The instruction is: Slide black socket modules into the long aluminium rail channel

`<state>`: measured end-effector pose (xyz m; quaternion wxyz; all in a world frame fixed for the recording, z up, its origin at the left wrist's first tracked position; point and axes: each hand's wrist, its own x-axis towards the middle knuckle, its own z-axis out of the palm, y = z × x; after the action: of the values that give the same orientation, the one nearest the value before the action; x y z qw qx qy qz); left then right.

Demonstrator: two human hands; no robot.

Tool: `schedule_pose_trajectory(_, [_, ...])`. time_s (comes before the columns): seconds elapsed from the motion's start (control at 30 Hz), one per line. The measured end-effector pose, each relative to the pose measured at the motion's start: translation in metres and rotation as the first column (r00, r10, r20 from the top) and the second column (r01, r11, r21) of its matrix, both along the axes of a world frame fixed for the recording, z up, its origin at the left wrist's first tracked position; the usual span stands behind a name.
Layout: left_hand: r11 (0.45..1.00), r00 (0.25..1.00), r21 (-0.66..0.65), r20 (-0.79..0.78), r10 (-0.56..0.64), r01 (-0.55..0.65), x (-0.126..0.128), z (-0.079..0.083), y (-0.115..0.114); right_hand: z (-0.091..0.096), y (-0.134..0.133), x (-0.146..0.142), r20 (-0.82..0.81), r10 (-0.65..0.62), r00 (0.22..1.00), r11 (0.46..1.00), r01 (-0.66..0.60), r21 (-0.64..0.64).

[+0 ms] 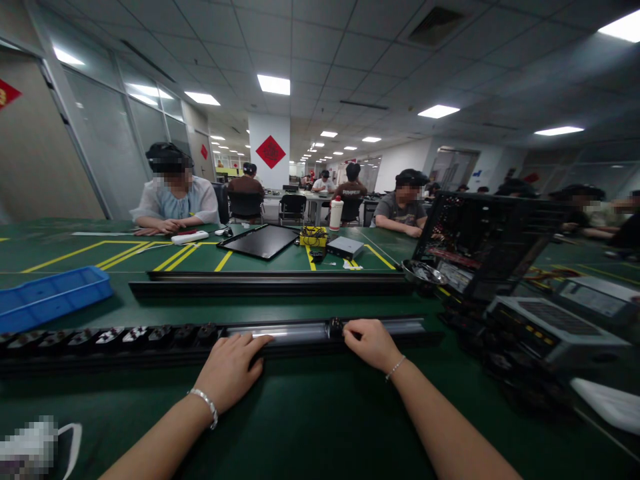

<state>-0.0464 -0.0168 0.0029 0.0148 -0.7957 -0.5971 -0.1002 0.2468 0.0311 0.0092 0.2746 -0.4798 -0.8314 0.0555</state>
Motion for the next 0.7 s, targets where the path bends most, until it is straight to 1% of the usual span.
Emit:
schedule_pose_trajectory(0.17, [1.000,1.000,-0.011,0.001,0.002,-0.002,0.0006,0.0018,-0.0002,-0.0007,0.0006,0.0003,0.005,-0.018,1.000,1.000,0.018,0.015])
schedule_pose_trajectory(0.33, [1.000,1.000,-0.004,0.001,-0.002,0.002,0.0000,-0.0003,0.0007,-0.0024,0.0020,0.0007,0.031,-0.043,0.999,0.998,0.042,0.043])
schedule_pose_trajectory(0.53, [1.000,1.000,-0.001,0.009,0.000,0.000,-0.0001,-0.0010,0.0004,-0.0019,0.0006,0.0030,0.034,-0.066,0.997,0.997,0.065,0.041])
schedule_pose_trajectory(0.7, [1.000,1.000,0.004,0.002,-0.004,0.004,-0.0002,-0.0006,0.0005,-0.0005,0.0015,0.0033,-0.013,-0.048,0.999,0.996,0.049,0.078])
